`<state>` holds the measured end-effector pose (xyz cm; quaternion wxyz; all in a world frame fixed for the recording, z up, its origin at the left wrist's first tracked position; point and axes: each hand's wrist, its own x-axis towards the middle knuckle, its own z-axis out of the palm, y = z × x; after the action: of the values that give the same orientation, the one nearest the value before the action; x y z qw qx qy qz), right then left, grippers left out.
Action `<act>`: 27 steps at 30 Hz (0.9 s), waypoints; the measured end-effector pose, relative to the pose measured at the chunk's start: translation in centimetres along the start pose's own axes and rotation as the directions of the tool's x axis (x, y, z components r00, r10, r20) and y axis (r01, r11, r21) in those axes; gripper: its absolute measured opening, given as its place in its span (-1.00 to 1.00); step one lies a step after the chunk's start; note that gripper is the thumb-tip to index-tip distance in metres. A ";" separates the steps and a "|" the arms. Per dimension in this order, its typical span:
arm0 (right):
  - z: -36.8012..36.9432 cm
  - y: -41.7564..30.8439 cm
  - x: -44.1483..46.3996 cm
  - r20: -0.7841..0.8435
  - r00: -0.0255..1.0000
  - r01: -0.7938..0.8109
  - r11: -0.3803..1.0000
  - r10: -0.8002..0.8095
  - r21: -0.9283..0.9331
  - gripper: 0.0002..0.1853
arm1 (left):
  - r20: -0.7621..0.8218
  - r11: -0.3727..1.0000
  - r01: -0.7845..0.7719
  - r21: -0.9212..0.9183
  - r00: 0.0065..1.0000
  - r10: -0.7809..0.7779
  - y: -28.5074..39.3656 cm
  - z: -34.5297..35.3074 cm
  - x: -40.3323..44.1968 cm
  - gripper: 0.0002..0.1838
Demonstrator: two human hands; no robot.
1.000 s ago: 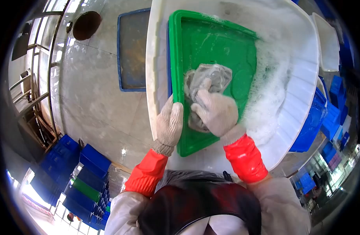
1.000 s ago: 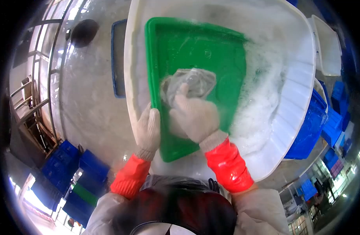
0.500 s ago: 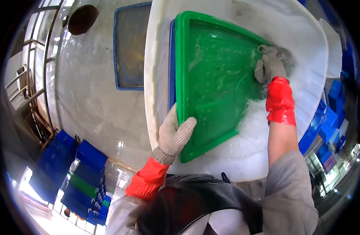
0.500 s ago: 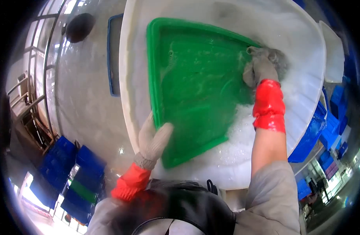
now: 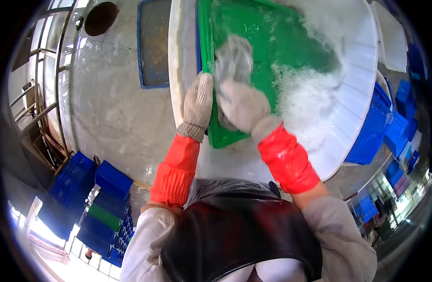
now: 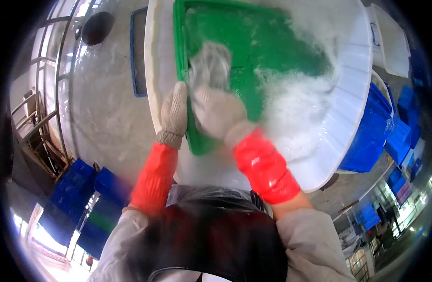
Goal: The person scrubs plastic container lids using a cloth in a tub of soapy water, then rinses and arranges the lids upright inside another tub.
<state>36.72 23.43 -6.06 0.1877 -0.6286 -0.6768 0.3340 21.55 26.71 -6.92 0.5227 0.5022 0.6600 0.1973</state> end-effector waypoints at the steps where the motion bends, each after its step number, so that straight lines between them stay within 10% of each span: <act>1: -0.1 -0.4 -2.3 0.099 0.994 -0.039 0.999 0.038 0.010 -0.73 | -0.003 1.000 -0.001 -0.007 1.000 0.001 0.4 0.2 0.0 -0.41; 4: -2.4 -2.2 -5.9 0.423 0.892 -0.075 0.974 0.162 -0.215 -0.62 | -0.020 0.998 0.033 -0.050 0.999 -0.034 1.5 0.3 -0.1 -0.40; 12: -3.5 12.8 -12.3 0.435 0.818 -0.208 0.898 0.377 -0.388 -0.47 | 0.038 0.965 -0.059 -0.257 0.997 0.071 -1.0 1.2 2.1 -0.46; 18: 0.0 8.4 -10.7 -0.092 0.971 -0.234 0.954 0.220 -0.188 -0.43 | 0.036 0.956 -0.038 -0.291 0.998 0.051 0.1 1.3 1.7 -0.47; 21: -0.4 -0.7 -6.3 0.158 0.915 -0.402 0.874 0.371 0.274 -0.38 | 0.001 0.987 -0.055 -0.148 0.998 0.056 -0.3 1.1 1.2 -0.45; 27: -2.8 3.0 9.0 -0.291 0.944 -0.200 0.972 0.156 -0.125 -0.44 | 0.029 0.986 0.139 -0.090 0.990 -0.137 1.8 0.8 0.2 -0.44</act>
<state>39.58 32.77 -7.62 0.2016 -0.7406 -0.6074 0.2048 23.11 27.46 -5.87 0.5651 0.4329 0.6776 0.1850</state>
